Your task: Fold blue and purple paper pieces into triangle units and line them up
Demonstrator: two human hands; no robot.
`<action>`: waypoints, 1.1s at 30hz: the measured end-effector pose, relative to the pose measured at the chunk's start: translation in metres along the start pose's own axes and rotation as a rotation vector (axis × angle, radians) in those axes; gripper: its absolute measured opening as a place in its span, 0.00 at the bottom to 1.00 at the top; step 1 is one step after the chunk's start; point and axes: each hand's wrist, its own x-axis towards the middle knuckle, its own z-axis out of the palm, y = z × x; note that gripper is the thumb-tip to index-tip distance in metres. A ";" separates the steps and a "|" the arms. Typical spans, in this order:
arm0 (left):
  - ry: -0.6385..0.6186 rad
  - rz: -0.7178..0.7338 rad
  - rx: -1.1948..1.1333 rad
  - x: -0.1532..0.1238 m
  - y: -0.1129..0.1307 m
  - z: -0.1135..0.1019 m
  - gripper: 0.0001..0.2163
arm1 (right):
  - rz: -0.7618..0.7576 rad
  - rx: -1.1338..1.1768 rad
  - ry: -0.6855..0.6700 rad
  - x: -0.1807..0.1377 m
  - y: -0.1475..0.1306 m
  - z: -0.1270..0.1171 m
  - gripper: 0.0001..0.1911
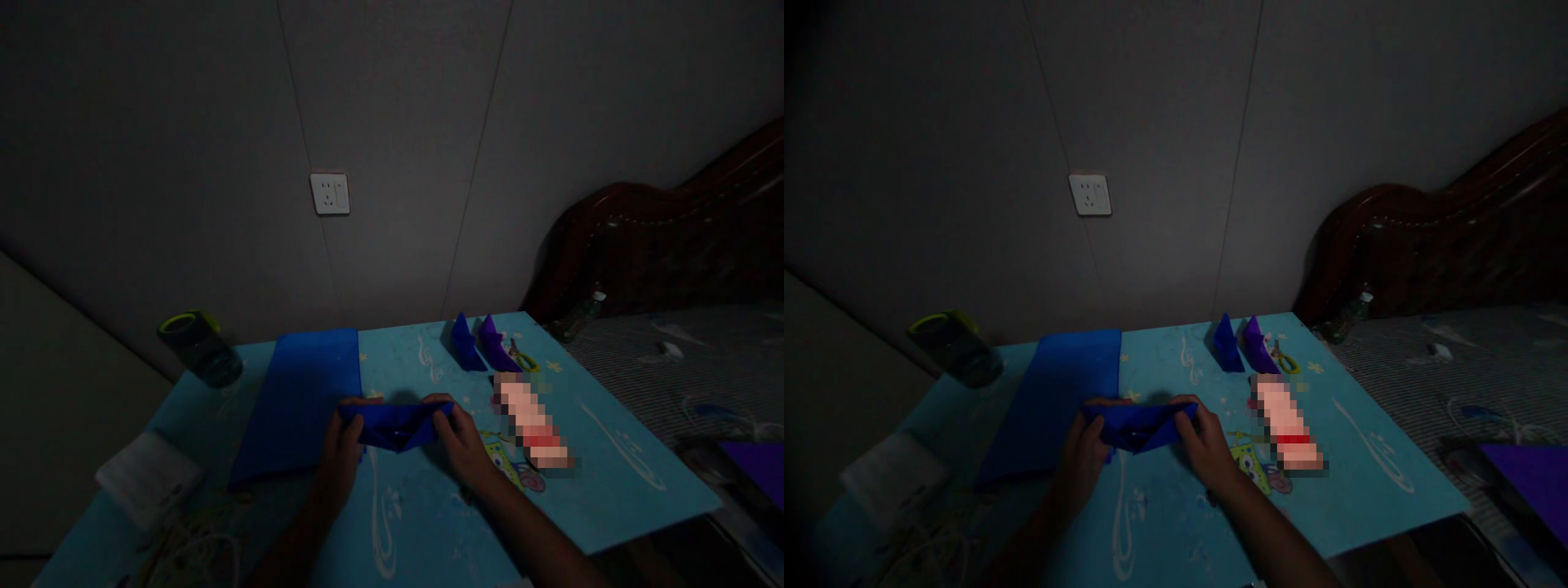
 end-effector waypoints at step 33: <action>-0.059 0.091 -0.051 -0.003 -0.006 0.000 0.17 | -0.239 -0.172 0.129 0.003 -0.007 -0.005 0.20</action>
